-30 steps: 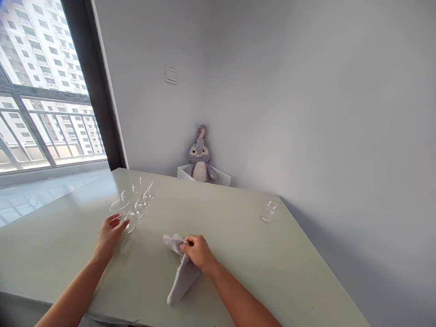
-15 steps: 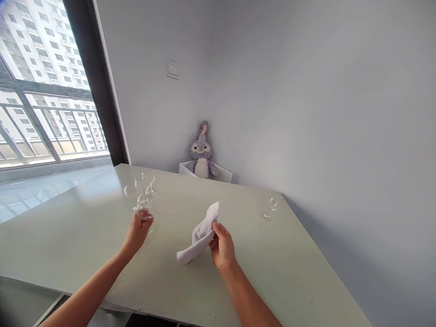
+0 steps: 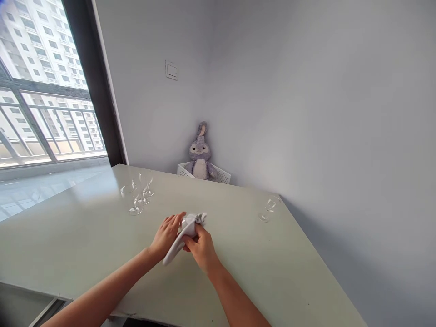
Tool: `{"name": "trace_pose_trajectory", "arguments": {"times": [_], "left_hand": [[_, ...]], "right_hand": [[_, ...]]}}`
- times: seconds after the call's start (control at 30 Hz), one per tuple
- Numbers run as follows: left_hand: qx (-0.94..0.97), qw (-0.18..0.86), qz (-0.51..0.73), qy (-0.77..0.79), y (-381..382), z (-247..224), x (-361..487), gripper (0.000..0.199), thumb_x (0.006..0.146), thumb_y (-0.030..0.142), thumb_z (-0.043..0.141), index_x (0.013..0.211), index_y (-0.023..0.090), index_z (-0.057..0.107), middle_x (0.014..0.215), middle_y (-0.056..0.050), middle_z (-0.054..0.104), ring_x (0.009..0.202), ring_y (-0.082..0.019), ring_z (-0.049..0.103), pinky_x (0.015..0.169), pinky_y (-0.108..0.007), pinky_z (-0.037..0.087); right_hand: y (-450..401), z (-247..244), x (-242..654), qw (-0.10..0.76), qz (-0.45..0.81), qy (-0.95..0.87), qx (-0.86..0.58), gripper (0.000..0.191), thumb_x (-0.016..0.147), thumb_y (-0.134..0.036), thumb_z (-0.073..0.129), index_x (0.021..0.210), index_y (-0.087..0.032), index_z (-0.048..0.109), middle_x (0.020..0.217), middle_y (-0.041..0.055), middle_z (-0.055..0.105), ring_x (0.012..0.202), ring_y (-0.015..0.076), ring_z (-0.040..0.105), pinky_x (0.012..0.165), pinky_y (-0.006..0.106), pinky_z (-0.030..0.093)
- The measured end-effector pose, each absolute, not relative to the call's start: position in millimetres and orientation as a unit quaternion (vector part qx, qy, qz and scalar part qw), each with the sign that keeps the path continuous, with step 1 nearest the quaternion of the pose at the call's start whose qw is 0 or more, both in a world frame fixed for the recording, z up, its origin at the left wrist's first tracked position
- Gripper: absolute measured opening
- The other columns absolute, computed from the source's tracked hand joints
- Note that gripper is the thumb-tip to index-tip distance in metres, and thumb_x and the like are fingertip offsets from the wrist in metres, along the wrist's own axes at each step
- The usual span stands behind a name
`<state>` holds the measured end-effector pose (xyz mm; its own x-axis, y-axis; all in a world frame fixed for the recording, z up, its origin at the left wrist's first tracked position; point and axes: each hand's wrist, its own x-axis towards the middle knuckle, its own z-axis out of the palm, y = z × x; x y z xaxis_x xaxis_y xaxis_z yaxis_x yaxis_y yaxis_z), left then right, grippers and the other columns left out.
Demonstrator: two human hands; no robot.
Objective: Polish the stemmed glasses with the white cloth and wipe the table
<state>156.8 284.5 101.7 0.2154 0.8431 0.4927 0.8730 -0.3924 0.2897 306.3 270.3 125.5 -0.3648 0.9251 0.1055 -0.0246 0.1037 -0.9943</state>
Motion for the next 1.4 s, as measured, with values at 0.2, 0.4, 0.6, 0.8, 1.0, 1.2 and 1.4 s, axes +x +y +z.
{"name": "trace_pose_trajectory", "arguments": {"times": [0.2, 0.4, 0.6, 0.8, 1.0, 1.2, 1.4], "left_hand": [[-0.824, 0.136, -0.223, -0.503, 283.5, 105.2, 155.1, 0.041, 0.078, 0.013, 0.048, 0.118, 0.019, 0.043, 0.085, -0.005, 0.058, 0.080, -0.019, 0.052, 0.077, -0.034, 0.036], [-0.861, 0.139, -0.210, -0.442, 290.0, 120.9, 141.6, 0.020, 0.086, 0.029, 0.041, 0.097, 0.020, 0.056, 0.070, -0.004, 0.057, 0.070, -0.017, 0.052, 0.071, -0.033, 0.036], [-0.837, -0.306, -0.144, -0.429, 288.2, 139.9, 131.2, 0.037, 0.082, 0.050, 0.041, 0.079, 0.020, 0.061, 0.060, 0.000, 0.057, 0.055, -0.012, 0.051, 0.052, -0.023, 0.035], [-0.853, -0.116, -0.236, -0.452, 276.9, 140.7, 141.6, 0.028, 0.084, 0.040, 0.042, 0.099, 0.023, 0.058, 0.074, -0.003, 0.061, 0.069, -0.017, 0.056, 0.066, -0.029, 0.040], [-0.874, 0.048, -0.234, -0.423, 278.0, 137.1, 148.6, 0.028, 0.087, 0.031, 0.039, 0.108, 0.021, 0.053, 0.069, -0.005, 0.057, 0.068, -0.017, 0.053, 0.069, -0.033, 0.038], [-0.828, -0.374, -0.123, -0.400, 276.8, 154.0, 143.0, 0.036, 0.083, 0.047, 0.038, 0.081, 0.020, 0.061, 0.061, 0.000, 0.056, 0.056, -0.012, 0.051, 0.052, -0.022, 0.037], [-0.860, -0.070, -0.250, -0.439, 275.9, 146.3, 155.2, 0.032, 0.084, 0.038, 0.042, 0.108, 0.022, 0.055, 0.080, -0.006, 0.061, 0.076, -0.019, 0.054, 0.072, -0.033, 0.039]], "right_hand": [[288.3, 96.7, 317.2, 0.377, 0.664, -0.530, -0.369, 0.032, 0.065, -0.044, 0.068, 0.071, -0.012, 0.065, 0.056, 0.0038, 0.061, 0.052, 0.0162, 0.058, 0.052, 0.030, 0.047], [294.9, 98.3, 334.0, 0.383, 0.690, -0.526, -0.316, 0.030, 0.068, -0.041, 0.067, 0.072, -0.012, 0.067, 0.059, 0.0037, 0.063, 0.053, 0.0152, 0.059, 0.057, 0.031, 0.048], [288.4, 135.4, 354.1, 0.280, 0.632, -0.675, -0.259, 0.019, 0.065, -0.034, 0.070, 0.069, -0.016, 0.068, 0.068, 0.0008, 0.063, 0.072, 0.0164, 0.058, 0.074, 0.034, 0.046], [287.7, 133.8, 356.6, 0.320, 0.640, -0.635, -0.290, 0.022, 0.068, -0.036, 0.066, 0.068, -0.014, 0.068, 0.063, 0.0015, 0.061, 0.063, 0.0140, 0.057, 0.065, 0.030, 0.046], [283.1, 124.5, 350.9, 0.330, 0.685, -0.594, -0.263, 0.043, 0.070, -0.053, 0.058, 0.081, -0.013, 0.067, 0.072, 0.0066, 0.064, 0.065, 0.0173, 0.061, 0.057, 0.030, 0.048], [275.0, 146.2, 363.8, 0.274, 0.641, -0.668, -0.261, 0.024, 0.069, -0.037, 0.066, 0.078, -0.015, 0.069, 0.072, 0.0027, 0.065, 0.071, 0.0170, 0.060, 0.070, 0.032, 0.047], [280.5, 136.5, 367.3, 0.363, 0.617, -0.625, -0.313, 0.022, 0.073, -0.036, 0.062, 0.073, -0.015, 0.069, 0.065, 0.0022, 0.063, 0.064, 0.0150, 0.059, 0.062, 0.028, 0.046]]}}
